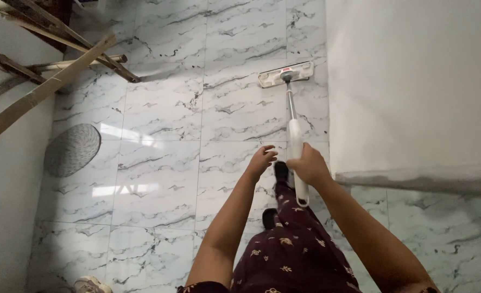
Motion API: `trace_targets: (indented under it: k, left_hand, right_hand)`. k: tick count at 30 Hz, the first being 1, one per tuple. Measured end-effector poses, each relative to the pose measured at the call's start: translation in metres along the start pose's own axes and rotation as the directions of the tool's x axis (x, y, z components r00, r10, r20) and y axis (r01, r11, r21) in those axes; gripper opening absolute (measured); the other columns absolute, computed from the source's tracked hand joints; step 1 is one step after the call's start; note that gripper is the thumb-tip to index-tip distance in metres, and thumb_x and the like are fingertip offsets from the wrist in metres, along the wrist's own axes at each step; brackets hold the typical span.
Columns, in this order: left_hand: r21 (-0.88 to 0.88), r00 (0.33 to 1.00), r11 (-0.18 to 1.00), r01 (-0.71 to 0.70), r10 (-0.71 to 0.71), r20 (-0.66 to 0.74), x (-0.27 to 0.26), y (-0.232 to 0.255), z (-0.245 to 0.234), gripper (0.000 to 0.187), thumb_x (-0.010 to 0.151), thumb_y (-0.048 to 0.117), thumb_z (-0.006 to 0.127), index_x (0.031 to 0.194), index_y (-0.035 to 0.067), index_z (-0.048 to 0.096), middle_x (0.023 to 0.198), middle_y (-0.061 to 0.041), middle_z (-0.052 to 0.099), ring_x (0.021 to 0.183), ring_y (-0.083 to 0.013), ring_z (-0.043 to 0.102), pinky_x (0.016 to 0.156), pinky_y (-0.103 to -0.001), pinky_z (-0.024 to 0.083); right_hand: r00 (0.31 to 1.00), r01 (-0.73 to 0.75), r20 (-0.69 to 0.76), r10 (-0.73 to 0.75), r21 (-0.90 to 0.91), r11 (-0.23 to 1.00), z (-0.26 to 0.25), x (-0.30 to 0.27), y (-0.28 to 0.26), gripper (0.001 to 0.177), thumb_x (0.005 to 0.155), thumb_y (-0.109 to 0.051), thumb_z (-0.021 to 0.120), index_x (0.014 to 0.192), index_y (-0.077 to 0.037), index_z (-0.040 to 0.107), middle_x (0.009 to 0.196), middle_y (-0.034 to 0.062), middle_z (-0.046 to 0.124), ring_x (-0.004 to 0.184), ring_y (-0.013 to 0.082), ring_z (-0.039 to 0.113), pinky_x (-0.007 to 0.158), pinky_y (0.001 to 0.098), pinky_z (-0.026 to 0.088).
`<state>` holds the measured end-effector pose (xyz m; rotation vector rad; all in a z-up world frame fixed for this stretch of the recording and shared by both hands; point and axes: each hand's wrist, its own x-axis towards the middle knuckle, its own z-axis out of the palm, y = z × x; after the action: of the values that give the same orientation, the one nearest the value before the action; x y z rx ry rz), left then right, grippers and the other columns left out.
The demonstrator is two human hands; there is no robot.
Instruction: The recorder is mopping a marble floor using a spray mop.
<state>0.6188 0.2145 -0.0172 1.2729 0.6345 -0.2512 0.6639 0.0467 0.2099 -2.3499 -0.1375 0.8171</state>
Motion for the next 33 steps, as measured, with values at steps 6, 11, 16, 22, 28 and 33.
trace_targets:
  k: [6, 11, 16, 22, 28, 33]
  left_hand:
    - [0.272, 0.995, 0.957, -0.099, 0.091, 0.042, 0.046, 0.059, -0.035, 0.057, 0.094, 0.03, 0.066, 0.143, 0.005, 0.055, 0.123, -0.011, 0.07, 0.11, -0.0204, 0.067, 0.092, -0.035, 0.053]
    - [0.206, 0.996, 0.978, -0.04, 0.055, -0.065, 0.09, 0.109, -0.091, 0.056, 0.093, 0.031, 0.064, 0.143, 0.009, 0.054, 0.127, -0.008, 0.068, 0.112, -0.0184, 0.066, 0.093, -0.035, 0.052]
    - [0.154, 0.977, 0.987, 0.054, -0.02, -0.214, 0.127, 0.158, -0.113, 0.054, 0.092, 0.032, 0.066, 0.14, 0.008, 0.057, 0.121, -0.011, 0.071, 0.108, -0.0201, 0.068, 0.091, -0.035, 0.052]
    - [0.117, 0.966, 0.991, -0.057, 0.085, -0.244, 0.19, 0.201, -0.093, 0.054, 0.094, 0.029, 0.069, 0.142, 0.006, 0.057, 0.13, -0.014, 0.068, 0.118, -0.0238, 0.065, 0.099, -0.037, 0.052]
    - [0.907, 0.947, 0.411, -0.095, 0.318, -0.044, 0.235, 0.255, -0.101, 0.089, 0.082, 0.056, 0.07, 0.156, 0.016, 0.038, 0.163, -0.014, 0.034, 0.153, -0.0366, 0.023, 0.122, -0.053, 0.022]
    - [0.994, 0.978, 0.107, -0.002, 0.209, -0.02, 0.298, 0.259, -0.143, 0.1, 0.081, 0.076, 0.057, 0.162, 0.027, 0.024, 0.17, -0.011, 0.017, 0.157, -0.0375, 0.004, 0.124, -0.059, 0.005]
  right_hand:
    - [0.996, 0.064, -0.07, -0.054, 0.158, 0.985, -0.014, 0.142, -0.003, 0.046, 0.074, -0.016, 0.072, 0.112, 0.007, 0.059, 0.093, 0.0187, 0.071, 0.08, 0.0272, 0.07, 0.074, 0.0391, 0.057]
    - [0.981, 0.146, -0.175, -0.083, 0.387, 0.91, -0.023, 0.288, 0.003, 0.038, 0.076, -0.013, 0.069, 0.109, 0.005, 0.061, 0.092, 0.0153, 0.069, 0.079, 0.0233, 0.067, 0.072, 0.0385, 0.055]
    - [0.961, 0.06, -0.275, 0.036, 0.334, 0.941, -0.016, 0.392, 0.007, 0.036, 0.072, -0.01, 0.072, 0.105, 0.005, 0.065, 0.091, 0.0154, 0.072, 0.081, 0.0258, 0.069, 0.074, 0.0389, 0.055]
    - [0.962, 0.204, -0.232, -0.145, 0.256, 0.945, -0.026, 0.355, -0.105, 0.048, 0.07, -0.013, 0.077, 0.111, 0.007, 0.061, 0.09, 0.0208, 0.071, 0.081, 0.0317, 0.072, 0.074, 0.0404, 0.058]
    - [0.996, 0.051, -0.083, -0.033, 0.219, 0.974, -0.097, 0.354, -0.126, 0.05, 0.075, -0.015, 0.073, 0.116, 0.009, 0.058, 0.093, 0.022, 0.071, 0.078, 0.0308, 0.073, 0.071, 0.0411, 0.06]
    - [0.994, 0.029, -0.108, -0.015, 0.129, 0.991, -0.137, 0.427, -0.117, 0.054, 0.073, -0.012, 0.068, 0.122, 0.009, 0.058, 0.092, 0.019, 0.07, 0.083, 0.0289, 0.072, 0.078, 0.0417, 0.058]
